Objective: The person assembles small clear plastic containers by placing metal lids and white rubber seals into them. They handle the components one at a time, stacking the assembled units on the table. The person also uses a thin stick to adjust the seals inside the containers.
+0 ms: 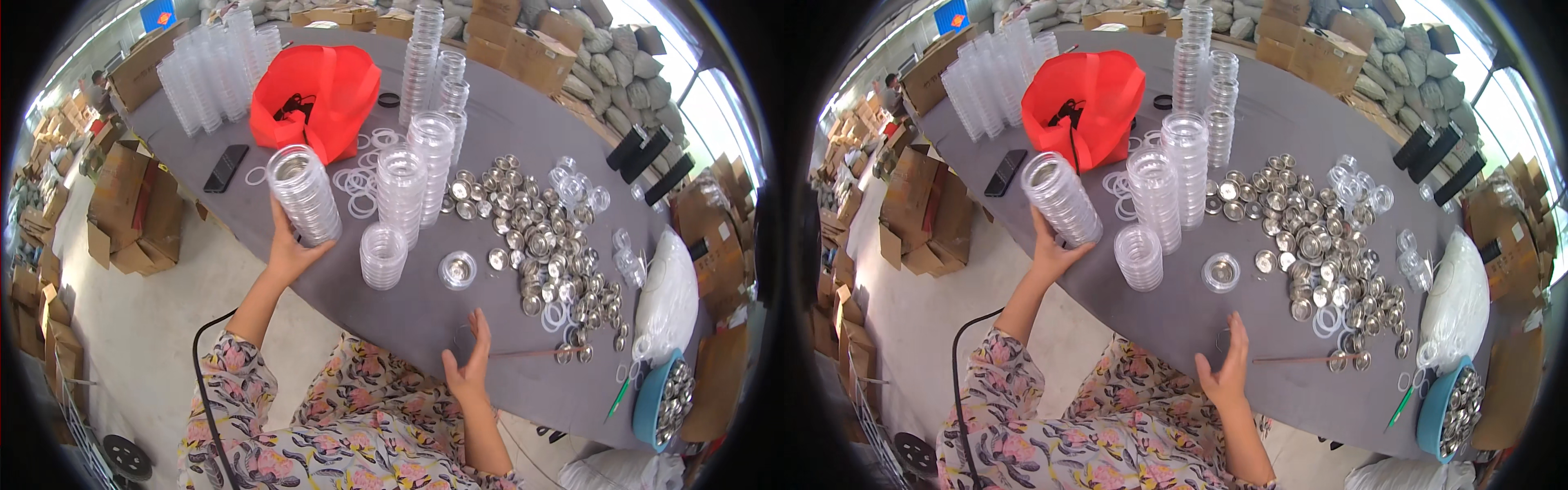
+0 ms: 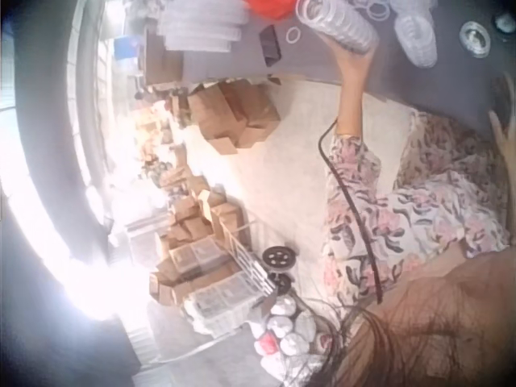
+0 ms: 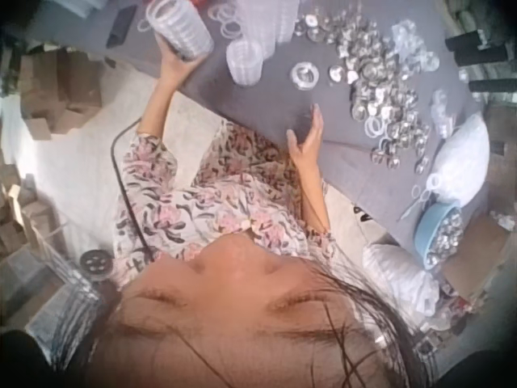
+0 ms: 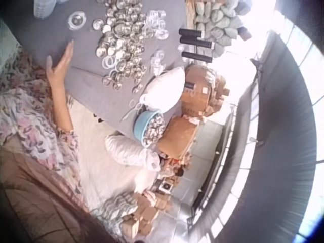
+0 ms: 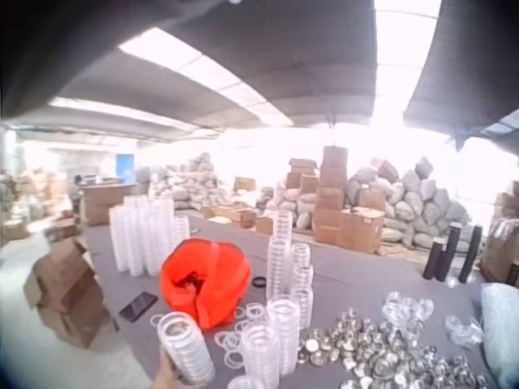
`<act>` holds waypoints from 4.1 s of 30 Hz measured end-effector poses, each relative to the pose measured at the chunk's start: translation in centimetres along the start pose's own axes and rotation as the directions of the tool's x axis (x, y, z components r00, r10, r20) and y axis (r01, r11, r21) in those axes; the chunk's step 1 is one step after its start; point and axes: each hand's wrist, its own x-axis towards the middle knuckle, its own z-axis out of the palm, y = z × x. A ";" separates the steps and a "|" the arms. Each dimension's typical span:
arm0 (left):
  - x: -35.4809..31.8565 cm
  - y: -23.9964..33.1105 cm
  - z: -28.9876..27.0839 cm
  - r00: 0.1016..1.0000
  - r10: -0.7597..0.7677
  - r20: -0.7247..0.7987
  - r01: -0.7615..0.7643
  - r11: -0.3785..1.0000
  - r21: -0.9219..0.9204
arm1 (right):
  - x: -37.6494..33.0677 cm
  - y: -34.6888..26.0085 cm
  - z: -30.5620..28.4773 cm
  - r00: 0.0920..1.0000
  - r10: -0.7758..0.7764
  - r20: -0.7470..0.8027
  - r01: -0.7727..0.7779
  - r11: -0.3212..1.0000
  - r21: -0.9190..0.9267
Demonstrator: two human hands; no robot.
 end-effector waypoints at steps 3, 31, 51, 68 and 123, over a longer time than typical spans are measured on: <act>0.7 -1.9 0.9 0.997 -0.074 0.029 0.075 0.997 -0.029 | -1.7 1.3 -0.7 0.999 0.052 -0.012 -0.053 0.995 -0.079; -0.5 -3.4 5.1 0.940 -0.326 -0.098 0.244 0.846 -0.474 | -1.9 1.6 -0.7 0.982 0.169 -0.088 -0.178 0.979 -0.096; -10.3 9.7 18.4 0.770 0.050 0.636 0.258 0.887 -0.382 | 0.3 1.0 1.2 0.911 0.143 -0.386 -0.074 0.979 0.189; -2.9 13.8 23.3 0.677 0.107 0.728 0.388 0.789 -0.477 | -1.0 2.9 -1.7 0.869 0.075 -0.490 -0.069 0.997 0.030; -4.7 15.3 16.9 0.808 0.168 0.564 0.184 0.838 -0.513 | -0.8 3.5 -1.7 0.878 0.073 -0.473 -0.072 0.997 0.020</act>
